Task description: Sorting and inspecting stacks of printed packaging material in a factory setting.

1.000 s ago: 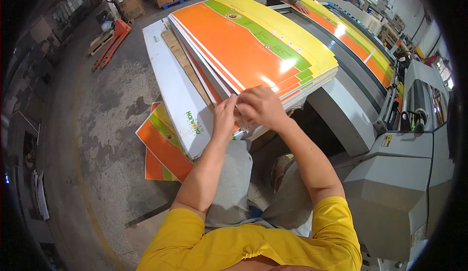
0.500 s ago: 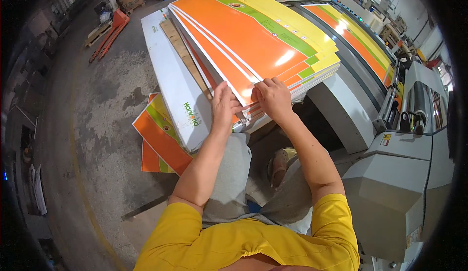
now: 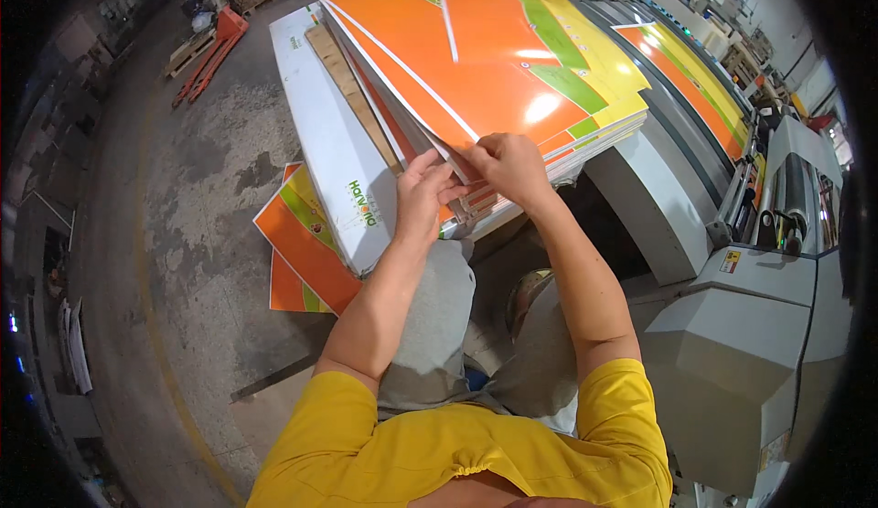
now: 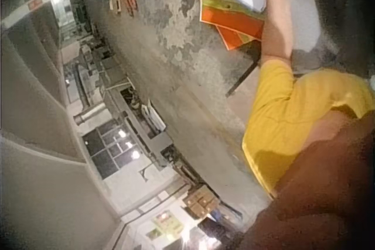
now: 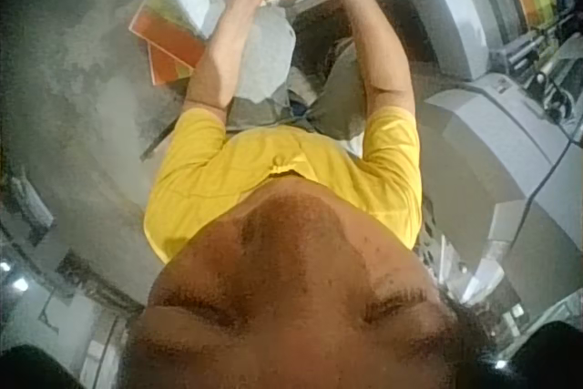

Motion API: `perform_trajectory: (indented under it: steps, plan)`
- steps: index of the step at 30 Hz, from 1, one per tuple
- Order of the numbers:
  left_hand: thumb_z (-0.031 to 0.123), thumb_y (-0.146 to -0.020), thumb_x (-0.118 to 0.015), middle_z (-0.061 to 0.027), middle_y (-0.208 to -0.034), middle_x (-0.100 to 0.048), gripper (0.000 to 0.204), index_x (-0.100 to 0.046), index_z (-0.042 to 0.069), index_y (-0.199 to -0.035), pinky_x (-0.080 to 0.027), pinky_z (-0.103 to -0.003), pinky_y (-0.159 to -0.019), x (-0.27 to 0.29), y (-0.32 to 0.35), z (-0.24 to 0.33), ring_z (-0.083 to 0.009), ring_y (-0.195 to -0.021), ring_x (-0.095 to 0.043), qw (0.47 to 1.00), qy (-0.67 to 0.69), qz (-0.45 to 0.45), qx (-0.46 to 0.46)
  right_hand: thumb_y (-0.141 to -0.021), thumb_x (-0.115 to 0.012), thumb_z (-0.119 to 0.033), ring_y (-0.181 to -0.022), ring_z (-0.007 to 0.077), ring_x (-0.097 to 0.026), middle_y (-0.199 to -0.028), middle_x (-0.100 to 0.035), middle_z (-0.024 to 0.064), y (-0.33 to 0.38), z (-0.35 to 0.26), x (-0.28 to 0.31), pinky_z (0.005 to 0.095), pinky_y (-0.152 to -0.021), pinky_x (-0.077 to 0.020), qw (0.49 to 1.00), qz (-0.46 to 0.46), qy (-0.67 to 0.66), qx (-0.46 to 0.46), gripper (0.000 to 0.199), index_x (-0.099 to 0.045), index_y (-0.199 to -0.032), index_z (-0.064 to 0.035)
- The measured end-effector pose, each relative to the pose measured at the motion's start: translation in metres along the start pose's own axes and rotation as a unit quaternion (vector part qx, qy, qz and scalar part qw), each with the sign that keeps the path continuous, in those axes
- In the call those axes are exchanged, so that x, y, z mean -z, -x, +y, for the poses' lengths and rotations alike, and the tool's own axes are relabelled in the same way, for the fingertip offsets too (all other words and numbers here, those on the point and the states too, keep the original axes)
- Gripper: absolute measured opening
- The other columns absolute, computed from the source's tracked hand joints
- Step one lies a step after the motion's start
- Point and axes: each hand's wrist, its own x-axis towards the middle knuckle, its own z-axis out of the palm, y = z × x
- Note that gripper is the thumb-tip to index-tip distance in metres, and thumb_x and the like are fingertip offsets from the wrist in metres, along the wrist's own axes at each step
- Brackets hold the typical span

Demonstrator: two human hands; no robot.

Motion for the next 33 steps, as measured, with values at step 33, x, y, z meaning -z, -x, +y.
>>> perform_trajectory:
  steps: [33]
  plan:
    - [0.020,-0.094,-0.052,-0.0035,-0.085,-0.061,0.027,-0.058,0.000,-0.110,-0.054,-0.027,-0.068,-0.010,0.009,-0.003,-0.0103,-0.077,-0.060,0.996,-0.078,0.024,-0.020,-0.088,-0.056,-0.032,-0.091,0.0263,-0.060,-0.097,-0.065,0.0132,0.009,0.024,-0.014,0.0360,-0.082,-0.0459,0.949,0.127,0.008,0.287,0.037,-0.063,-0.104,0.0001]
